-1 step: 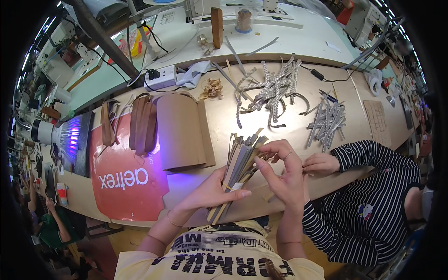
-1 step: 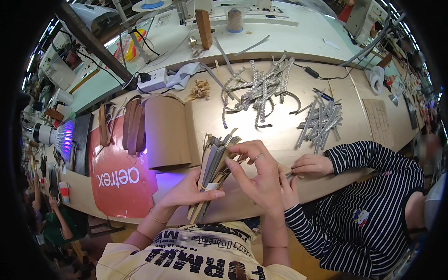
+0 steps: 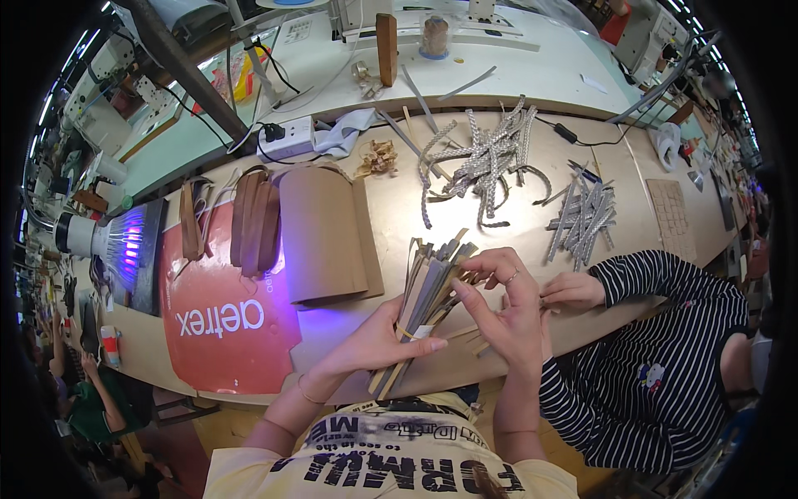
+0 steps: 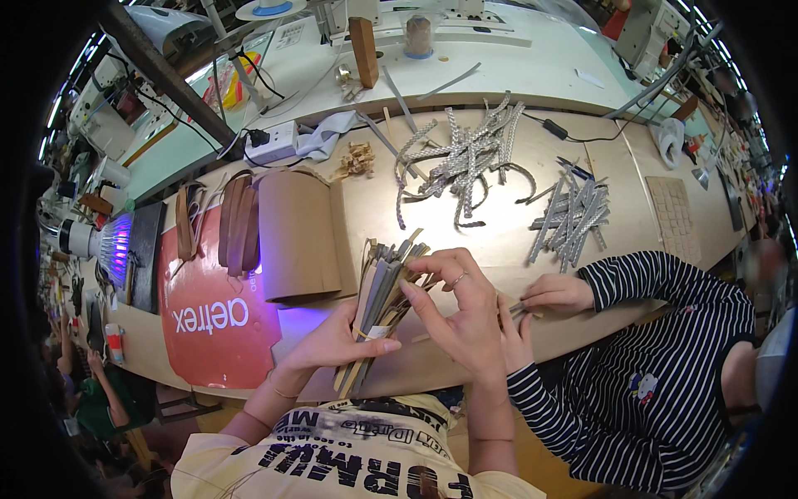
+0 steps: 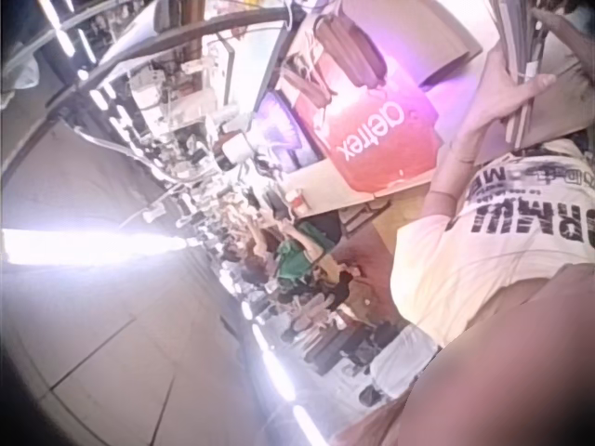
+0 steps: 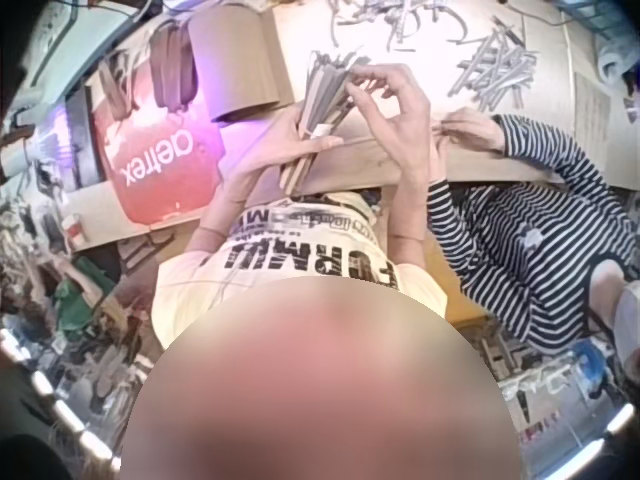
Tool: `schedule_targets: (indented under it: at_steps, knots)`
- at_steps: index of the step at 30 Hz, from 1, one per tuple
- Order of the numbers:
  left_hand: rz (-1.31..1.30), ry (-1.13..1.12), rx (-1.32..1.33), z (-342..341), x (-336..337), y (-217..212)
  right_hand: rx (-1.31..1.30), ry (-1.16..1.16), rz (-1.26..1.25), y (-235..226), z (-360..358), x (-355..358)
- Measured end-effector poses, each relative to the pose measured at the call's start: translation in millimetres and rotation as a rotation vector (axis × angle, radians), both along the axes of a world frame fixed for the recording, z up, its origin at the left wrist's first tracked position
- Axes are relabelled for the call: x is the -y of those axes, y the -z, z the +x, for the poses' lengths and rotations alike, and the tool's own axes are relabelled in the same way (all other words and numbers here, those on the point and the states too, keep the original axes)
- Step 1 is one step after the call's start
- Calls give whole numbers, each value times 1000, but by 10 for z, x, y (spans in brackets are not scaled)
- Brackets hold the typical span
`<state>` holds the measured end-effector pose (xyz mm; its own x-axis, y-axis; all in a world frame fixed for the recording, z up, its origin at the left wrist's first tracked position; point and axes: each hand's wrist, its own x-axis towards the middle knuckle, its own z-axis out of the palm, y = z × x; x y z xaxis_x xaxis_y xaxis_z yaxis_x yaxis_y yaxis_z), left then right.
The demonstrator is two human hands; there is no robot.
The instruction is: The person gathers thin strips of material from a table, separates them, and bends them into curved shapes. They place the formed pieces on the table and continue handling additional strips. Another person works nearby at the same table.
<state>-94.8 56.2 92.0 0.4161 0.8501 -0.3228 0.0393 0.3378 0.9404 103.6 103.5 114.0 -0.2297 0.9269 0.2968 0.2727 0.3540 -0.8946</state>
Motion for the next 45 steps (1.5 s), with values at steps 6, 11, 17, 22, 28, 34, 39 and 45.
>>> schedule_targets:
  at_steps: [6,11,17,22,28,34,39,45]
  knots:
    - [57,-84,-55,-42,-2,26,1,-3,-38,-5,-79,-41]
    - [93,-55,-128,-87,4,46,71,-31,-51,-34,-67,-13]
    - [123,-44,-143,-103,30,34,-26,-63,-98,4,-99,9]
    - [143,-95,-102,-87,75,8,-44,-55,-139,-6,-122,29]
    - [243,-70,-92,-111,121,92,63,-117,-119,-80,-44,33]
    - [-113,-78,182,-161,175,168,-155,-230,-445,-91,15,39]
    - [-77,-80,87,-191,275,182,-458,-107,-511,-123,69,-27]
    - [-120,-102,113,-276,366,212,-502,78,-289,-61,146,-54]
